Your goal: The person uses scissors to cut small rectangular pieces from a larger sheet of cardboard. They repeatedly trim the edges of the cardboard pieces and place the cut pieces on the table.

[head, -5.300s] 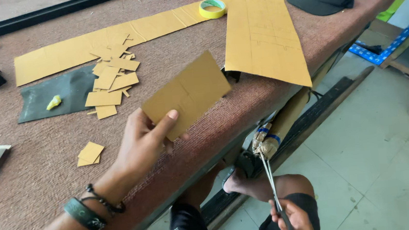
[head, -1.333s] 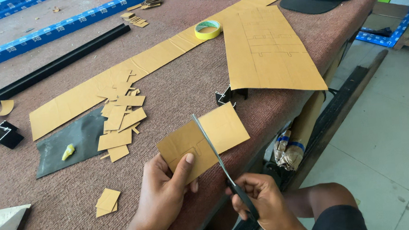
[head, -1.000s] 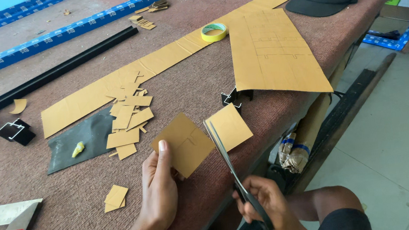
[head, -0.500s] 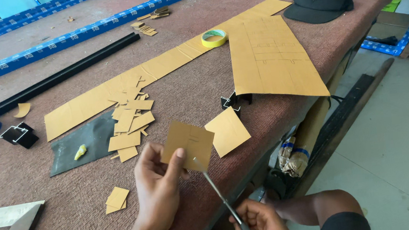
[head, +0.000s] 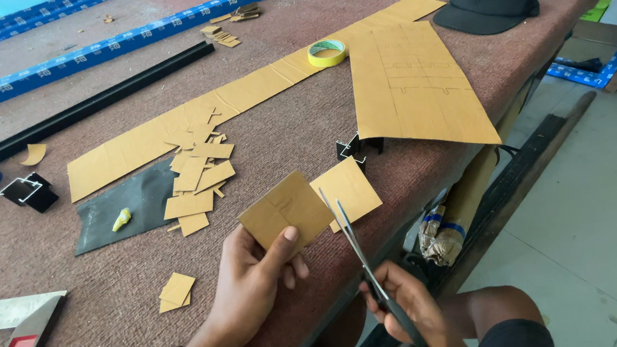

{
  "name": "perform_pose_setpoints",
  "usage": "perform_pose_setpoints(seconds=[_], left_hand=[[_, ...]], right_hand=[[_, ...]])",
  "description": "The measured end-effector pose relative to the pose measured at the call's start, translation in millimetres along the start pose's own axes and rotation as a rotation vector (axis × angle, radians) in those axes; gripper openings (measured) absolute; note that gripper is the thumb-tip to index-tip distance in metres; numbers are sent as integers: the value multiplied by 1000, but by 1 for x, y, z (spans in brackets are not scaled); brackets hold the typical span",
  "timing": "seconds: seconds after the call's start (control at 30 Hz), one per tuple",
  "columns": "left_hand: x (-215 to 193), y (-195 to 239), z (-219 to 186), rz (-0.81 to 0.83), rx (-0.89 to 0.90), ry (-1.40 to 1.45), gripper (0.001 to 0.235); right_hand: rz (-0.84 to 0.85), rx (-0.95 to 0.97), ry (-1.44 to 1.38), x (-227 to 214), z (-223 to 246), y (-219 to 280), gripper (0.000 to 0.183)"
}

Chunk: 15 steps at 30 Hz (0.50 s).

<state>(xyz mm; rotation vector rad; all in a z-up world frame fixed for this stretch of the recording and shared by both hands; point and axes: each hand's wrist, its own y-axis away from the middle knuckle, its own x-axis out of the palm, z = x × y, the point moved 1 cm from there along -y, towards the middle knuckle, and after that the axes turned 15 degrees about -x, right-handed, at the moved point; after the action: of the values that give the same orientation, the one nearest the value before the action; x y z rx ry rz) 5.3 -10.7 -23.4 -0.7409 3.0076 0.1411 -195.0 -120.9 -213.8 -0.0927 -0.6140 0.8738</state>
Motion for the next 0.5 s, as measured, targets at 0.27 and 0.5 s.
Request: perform_pose_setpoints(seconds=[0.27, 0.5], left_hand=[[2, 0, -2, 29, -53, -71, 30], [3, 3, -1, -15, -82, -160, 38]], right_hand=[[15, -36, -21, 25, 3, -2, 79], [-216, 234, 16, 9, -25, -19, 10]])
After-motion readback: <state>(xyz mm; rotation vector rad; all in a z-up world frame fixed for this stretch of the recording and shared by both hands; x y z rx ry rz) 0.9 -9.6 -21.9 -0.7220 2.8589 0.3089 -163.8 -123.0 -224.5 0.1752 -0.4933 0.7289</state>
